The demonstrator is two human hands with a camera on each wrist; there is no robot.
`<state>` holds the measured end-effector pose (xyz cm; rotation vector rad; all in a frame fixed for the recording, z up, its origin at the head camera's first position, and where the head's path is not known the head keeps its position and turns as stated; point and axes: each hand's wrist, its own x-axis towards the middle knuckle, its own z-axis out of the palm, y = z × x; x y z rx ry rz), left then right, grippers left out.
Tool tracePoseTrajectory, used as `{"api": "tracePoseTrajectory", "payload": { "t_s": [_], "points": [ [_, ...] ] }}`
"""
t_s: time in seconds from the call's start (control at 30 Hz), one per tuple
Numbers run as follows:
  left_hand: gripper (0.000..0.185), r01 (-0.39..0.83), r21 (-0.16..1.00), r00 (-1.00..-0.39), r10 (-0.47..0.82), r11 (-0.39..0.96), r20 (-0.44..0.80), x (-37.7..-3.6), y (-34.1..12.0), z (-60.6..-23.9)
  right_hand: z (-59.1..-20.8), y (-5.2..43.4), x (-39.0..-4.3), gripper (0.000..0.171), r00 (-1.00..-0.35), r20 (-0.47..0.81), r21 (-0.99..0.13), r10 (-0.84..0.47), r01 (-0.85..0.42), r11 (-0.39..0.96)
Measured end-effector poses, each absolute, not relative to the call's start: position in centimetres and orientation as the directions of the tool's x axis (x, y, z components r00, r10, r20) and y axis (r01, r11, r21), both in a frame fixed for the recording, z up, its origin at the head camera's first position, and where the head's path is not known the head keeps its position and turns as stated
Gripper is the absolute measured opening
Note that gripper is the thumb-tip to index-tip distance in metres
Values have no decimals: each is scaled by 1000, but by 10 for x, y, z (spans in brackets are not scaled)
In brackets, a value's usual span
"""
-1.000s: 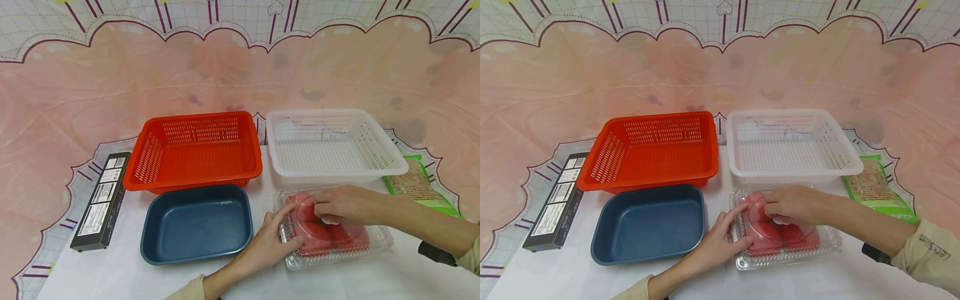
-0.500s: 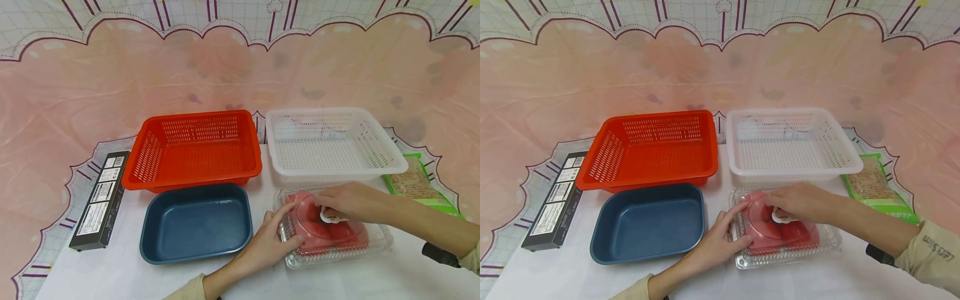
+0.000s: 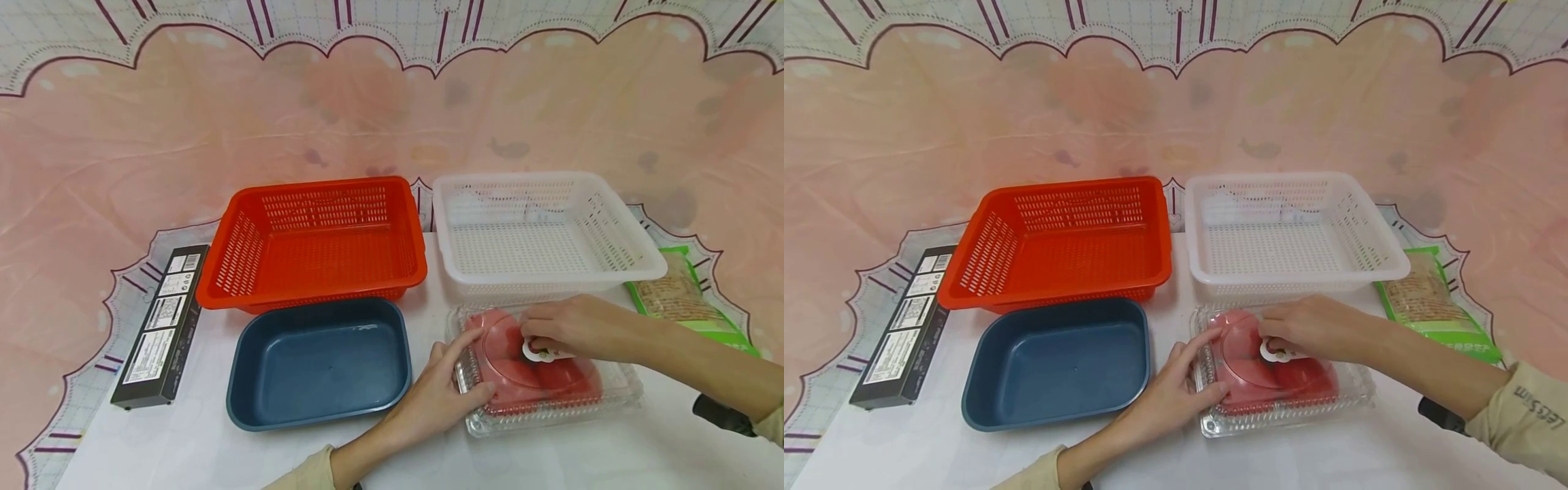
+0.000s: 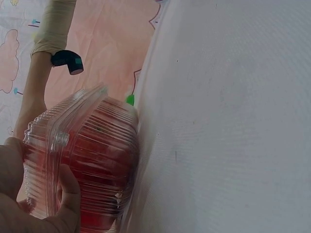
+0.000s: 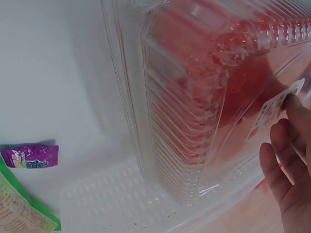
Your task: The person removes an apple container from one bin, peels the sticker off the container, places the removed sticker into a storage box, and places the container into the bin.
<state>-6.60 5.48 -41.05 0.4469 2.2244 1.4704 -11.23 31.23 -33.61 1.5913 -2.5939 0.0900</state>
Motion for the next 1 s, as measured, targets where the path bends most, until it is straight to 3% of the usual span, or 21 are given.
{"api": "tracePoseTrajectory", "payload": {
  "t_s": [0.27,0.5,0.67,0.83,1.0],
  "points": [
    [66,25,924,-849,496,383,-182,-66,56,-410,-338,313,-111,24,-501,75,-58,-862,-865,498],
    [66,40,920,-852,494,389,-172,-66,55,-410,-338,310,-110,24,-523,20,-46,-852,-852,522],
    [67,37,922,-857,487,387,-170,-67,53,-411,-338,310,-109,31,-485,53,-56,-873,-874,482],
    [66,29,924,-850,495,381,-178,-67,54,-412,-340,313,-108,37,-404,121,-9,-907,-914,406],
    [65,22,923,-846,499,384,-187,-67,54,-412,-342,317,-108,35,-369,166,17,-915,-926,377]
  ]
}}
